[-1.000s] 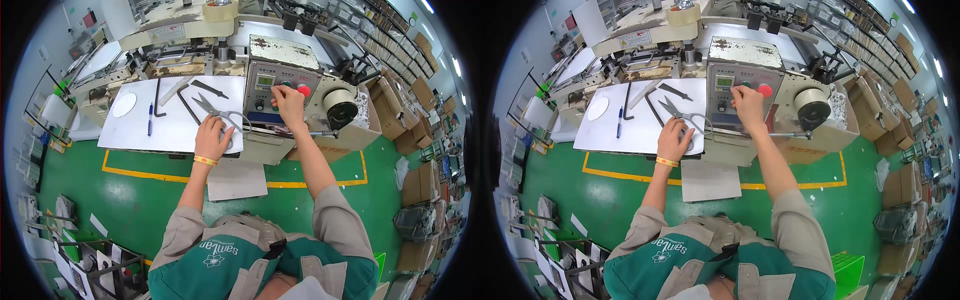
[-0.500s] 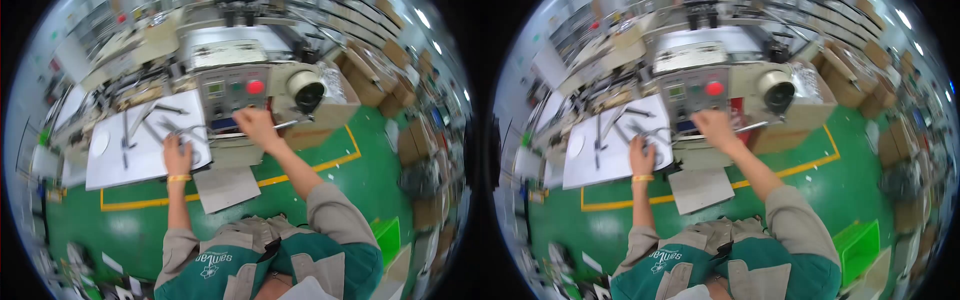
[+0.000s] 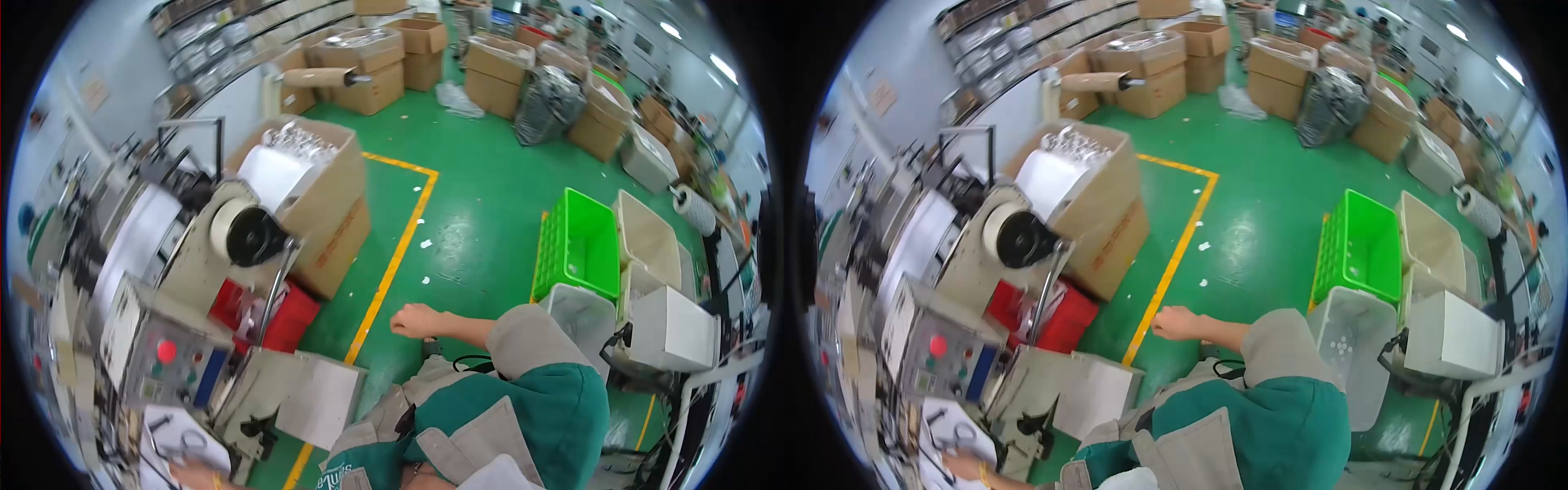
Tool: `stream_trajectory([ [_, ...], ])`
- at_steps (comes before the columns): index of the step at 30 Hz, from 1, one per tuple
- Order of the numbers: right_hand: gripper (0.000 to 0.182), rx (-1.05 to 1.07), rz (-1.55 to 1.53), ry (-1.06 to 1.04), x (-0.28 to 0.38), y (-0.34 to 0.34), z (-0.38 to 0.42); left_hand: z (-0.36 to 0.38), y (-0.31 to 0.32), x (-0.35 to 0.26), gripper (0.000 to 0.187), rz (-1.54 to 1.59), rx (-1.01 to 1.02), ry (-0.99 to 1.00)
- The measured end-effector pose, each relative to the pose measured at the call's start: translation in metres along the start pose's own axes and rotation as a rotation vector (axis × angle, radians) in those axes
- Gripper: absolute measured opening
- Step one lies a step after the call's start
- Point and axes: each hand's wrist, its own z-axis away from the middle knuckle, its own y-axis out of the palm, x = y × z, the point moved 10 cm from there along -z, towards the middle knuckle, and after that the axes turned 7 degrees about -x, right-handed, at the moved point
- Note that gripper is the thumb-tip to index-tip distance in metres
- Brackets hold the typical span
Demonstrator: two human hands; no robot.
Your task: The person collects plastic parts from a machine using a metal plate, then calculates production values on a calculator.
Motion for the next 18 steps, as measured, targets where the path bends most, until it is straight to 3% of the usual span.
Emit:
stream_trajectory([
  [3,0.018,0.084,-0.044,0.148,-0.046,-0.01,0.023,0.012,-0.058,-0.051,0.034,0.097,-0.268,-0.112],
  [5,0.019,0.08,-0.087,0.045,-0.068,-0.007,0.031,0.036,-0.066,-0.115,0.028,0.306,-0.269,-0.191],
  [9,0.018,0.14,-0.076,0.042,-0.116,-0.018,0.036,0.083,-0.027,-0.221,0.027,0.679,-0.042,-0.049],
  [11,0.018,0.109,-0.053,0.067,-0.133,-0.035,0.032,0.11,-0.018,-0.287,0.024,0.796,0.133,-0.042],
  [12,0.019,0.157,-0.059,0.142,-0.146,-0.039,0.03,0.128,0.008,-0.302,0.022,0.982,0.272,-0.135],
  [16,0.019,0.094,-0.072,0.092,-0.169,-0.059,0.008,0.186,0.035,-0.416,0.02,1.117,0.618,-0.048],
  [17,0.019,0.096,-0.093,0.102,-0.175,-0.059,0.0,0.21,0.067,-0.422,0.02,1.069,0.828,-0.174],
  [18,0.019,0.125,-0.126,0.098,-0.177,-0.057,-0.006,0.226,0.076,-0.442,0.02,1.109,0.907,-0.132],
])
